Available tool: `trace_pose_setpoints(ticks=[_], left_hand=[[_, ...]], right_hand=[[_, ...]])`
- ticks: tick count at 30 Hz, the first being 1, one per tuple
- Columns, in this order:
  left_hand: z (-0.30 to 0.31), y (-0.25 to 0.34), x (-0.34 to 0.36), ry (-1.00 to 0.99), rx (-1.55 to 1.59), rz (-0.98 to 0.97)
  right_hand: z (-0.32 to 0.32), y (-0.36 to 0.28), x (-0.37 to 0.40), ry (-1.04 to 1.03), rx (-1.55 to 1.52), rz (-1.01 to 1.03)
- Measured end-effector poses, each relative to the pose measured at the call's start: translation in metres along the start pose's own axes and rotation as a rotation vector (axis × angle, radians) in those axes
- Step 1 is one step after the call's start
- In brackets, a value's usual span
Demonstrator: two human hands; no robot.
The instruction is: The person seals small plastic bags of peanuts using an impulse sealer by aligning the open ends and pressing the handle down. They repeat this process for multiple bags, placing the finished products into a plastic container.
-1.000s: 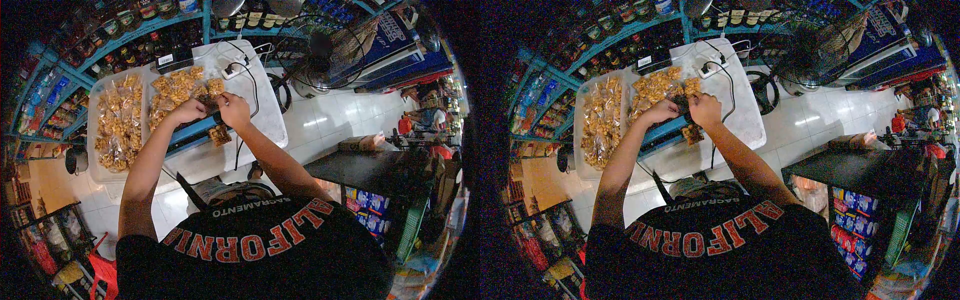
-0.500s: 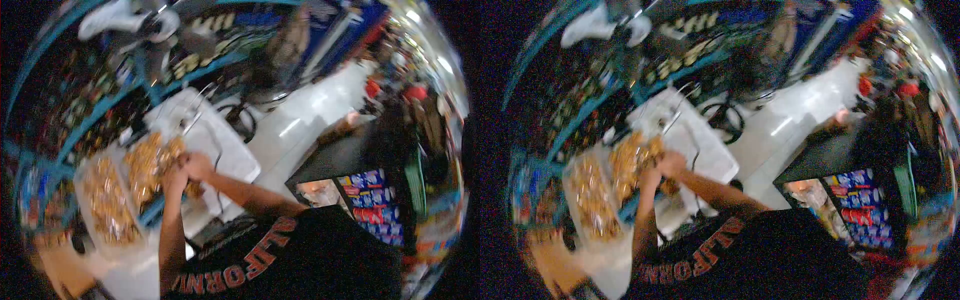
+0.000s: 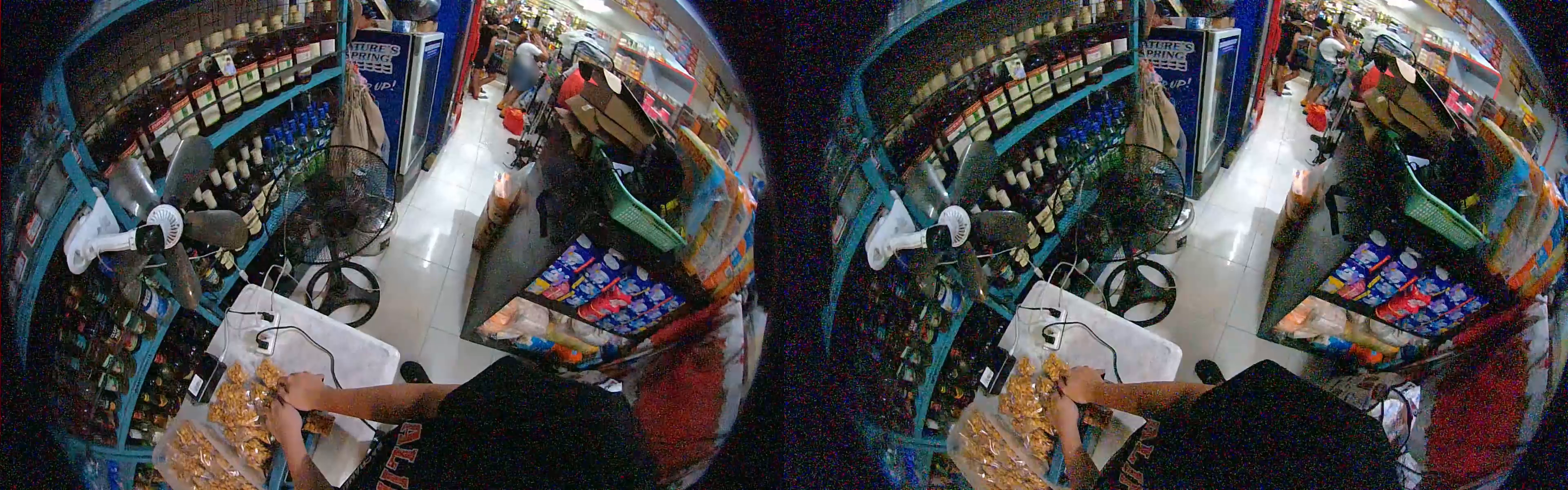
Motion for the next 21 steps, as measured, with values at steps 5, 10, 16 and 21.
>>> trace_pose_setpoints(ticks=[5, 10, 16, 21], left_hand=[[0.002, 0.0, -0.006, -0.058, 0.175, 0.0], [0.005, 0.001, 0.003, -0.008, 0.086, -0.099], [0.008, -0.007, -0.003, 0.009, 0.192, 0.01], [0.015, -0.008, 0.003, -0.061, 0.279, 0.095]], right_hand=[[0.008, 0.004, 0.001, 0.106, 0.02, -0.079], [-0.021, 0.014, -0.021, 0.074, 0.223, -0.06], [0.008, -0.007, -0.004, 0.212, -0.013, 0.08], [0.01, -0.007, -0.008, 0.199, 0.034, 0.133]])
Point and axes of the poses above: each hand's wrist, its own x-axis away from the middle knuckle, its own z-axis out of the back of the hand, y = z × x, the point moved 10 cm from there along -x, towards the middle knuckle, and after that the axes turned 15 degrees about -y, right-handed, at the moved point
